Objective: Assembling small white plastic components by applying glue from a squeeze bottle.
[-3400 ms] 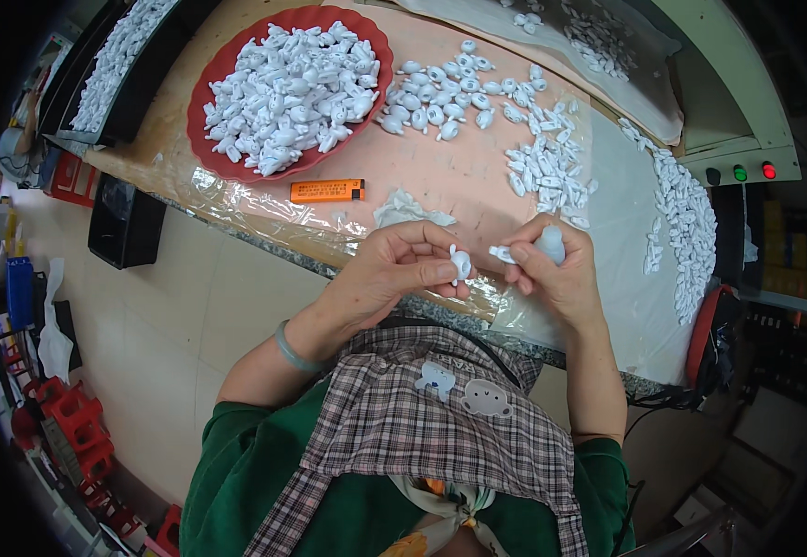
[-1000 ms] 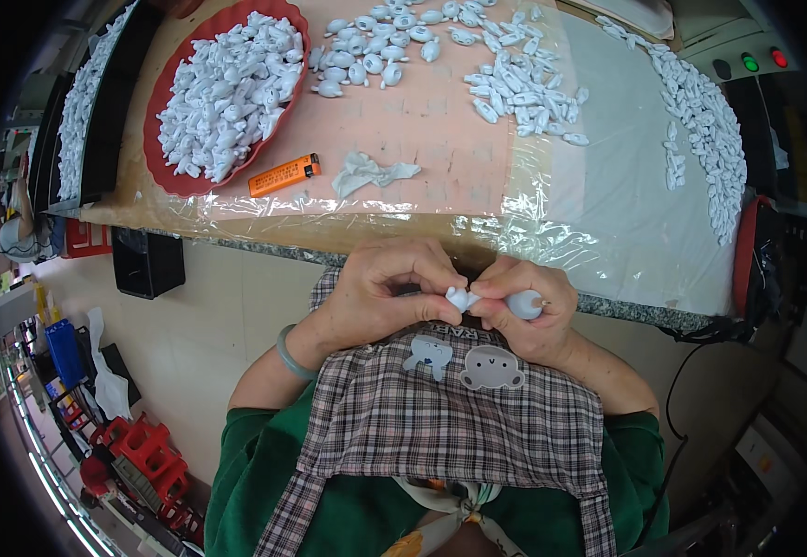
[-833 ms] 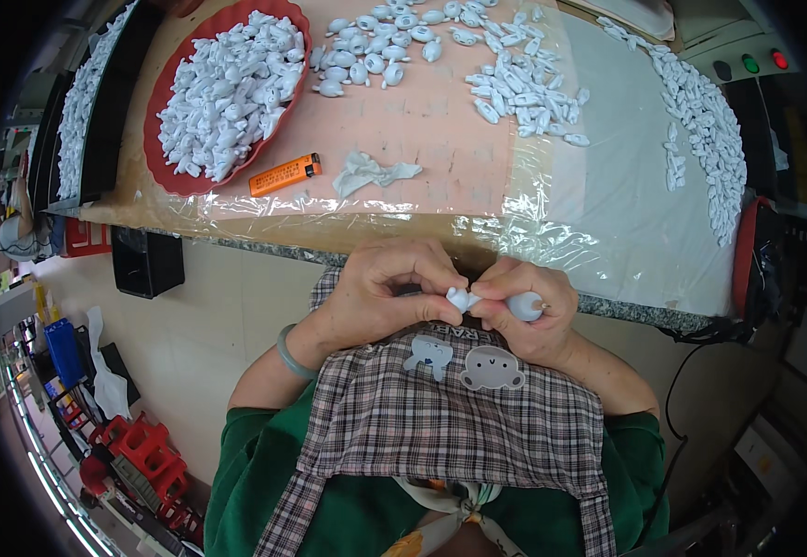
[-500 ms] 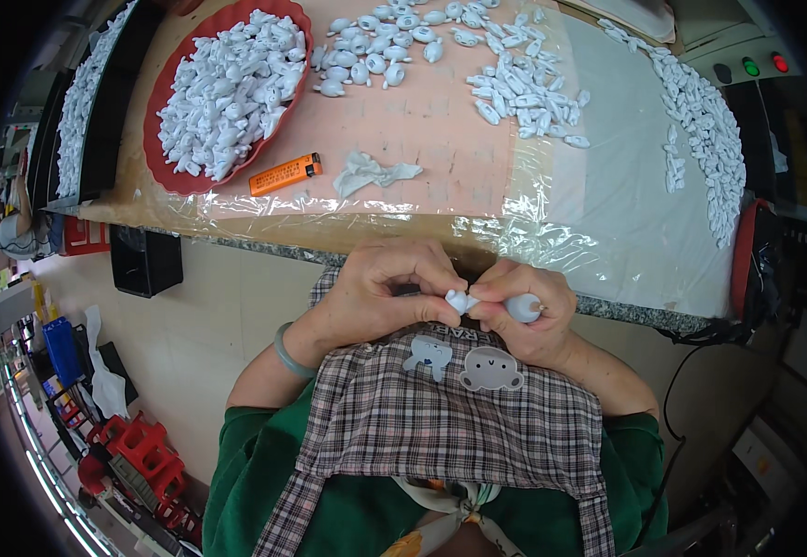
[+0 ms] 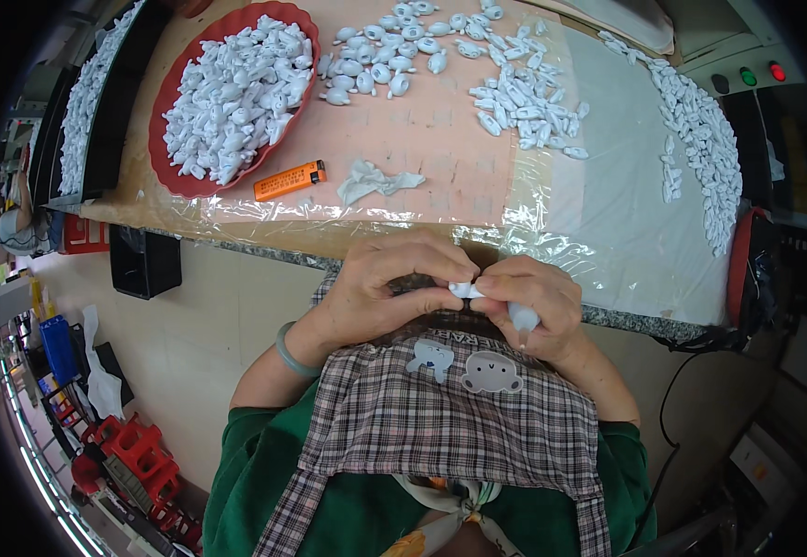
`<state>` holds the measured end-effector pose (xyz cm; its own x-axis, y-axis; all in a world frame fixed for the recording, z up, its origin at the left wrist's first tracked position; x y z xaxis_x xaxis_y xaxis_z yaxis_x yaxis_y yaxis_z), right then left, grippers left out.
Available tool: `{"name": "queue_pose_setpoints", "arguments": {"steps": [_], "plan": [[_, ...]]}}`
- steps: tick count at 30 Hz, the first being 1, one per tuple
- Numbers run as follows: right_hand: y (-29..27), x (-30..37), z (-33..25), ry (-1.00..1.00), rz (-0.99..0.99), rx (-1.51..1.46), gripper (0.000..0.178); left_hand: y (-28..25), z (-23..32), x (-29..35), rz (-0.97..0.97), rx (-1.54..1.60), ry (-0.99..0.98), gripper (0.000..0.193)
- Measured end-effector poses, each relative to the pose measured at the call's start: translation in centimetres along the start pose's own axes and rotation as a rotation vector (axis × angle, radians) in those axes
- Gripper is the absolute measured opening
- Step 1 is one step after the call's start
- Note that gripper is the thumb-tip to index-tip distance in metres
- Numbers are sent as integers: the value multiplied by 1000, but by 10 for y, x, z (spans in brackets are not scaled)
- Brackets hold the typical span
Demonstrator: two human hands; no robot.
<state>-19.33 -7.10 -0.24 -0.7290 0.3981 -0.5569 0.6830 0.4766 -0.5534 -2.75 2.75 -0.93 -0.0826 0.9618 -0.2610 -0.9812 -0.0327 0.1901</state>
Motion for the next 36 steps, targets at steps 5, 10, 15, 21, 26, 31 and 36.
{"name": "queue_pose_setpoints", "arguments": {"steps": [5, 10, 15, 21, 26, 31, 36], "plan": [[4, 1, -2, 109, -26, -35, 28, -3, 3, 0, 19, -36, 6, 22], [3, 5, 2, 242, -77, -119, 35, -15, 7, 1, 81, -44, 30, 23], [-3, 6, 9, 266, -53, -47, 28, -58, 38, 1, 296, -408, 224, 25], [-8, 11, 14, 328, -51, 10, 19, -127, 86, -10, 614, -1092, 306, 30], [-7, 8, 12, 332, -61, 15, 20, -109, 71, -47, 408, -1297, 383, 34], [-4, 6, 12, 307, -60, 8, 20, -85, 12, -83, 207, -1216, 388, 24], [-6, 6, 12, 281, -77, 35, 20, -76, -8, -97, 205, -1346, 243, 19]]}}
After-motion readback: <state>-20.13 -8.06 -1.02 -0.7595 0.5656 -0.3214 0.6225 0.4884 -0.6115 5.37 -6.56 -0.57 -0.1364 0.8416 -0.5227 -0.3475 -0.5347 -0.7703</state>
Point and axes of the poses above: each hand's wrist, its own x-axis away from the middle knuckle, its own y-axis out of the palm, z = x × y, the point moved 2 cm from there along -x, towards the middle knuckle, and after that the axes turned 15 degrees about x, right-handed, at the moved point
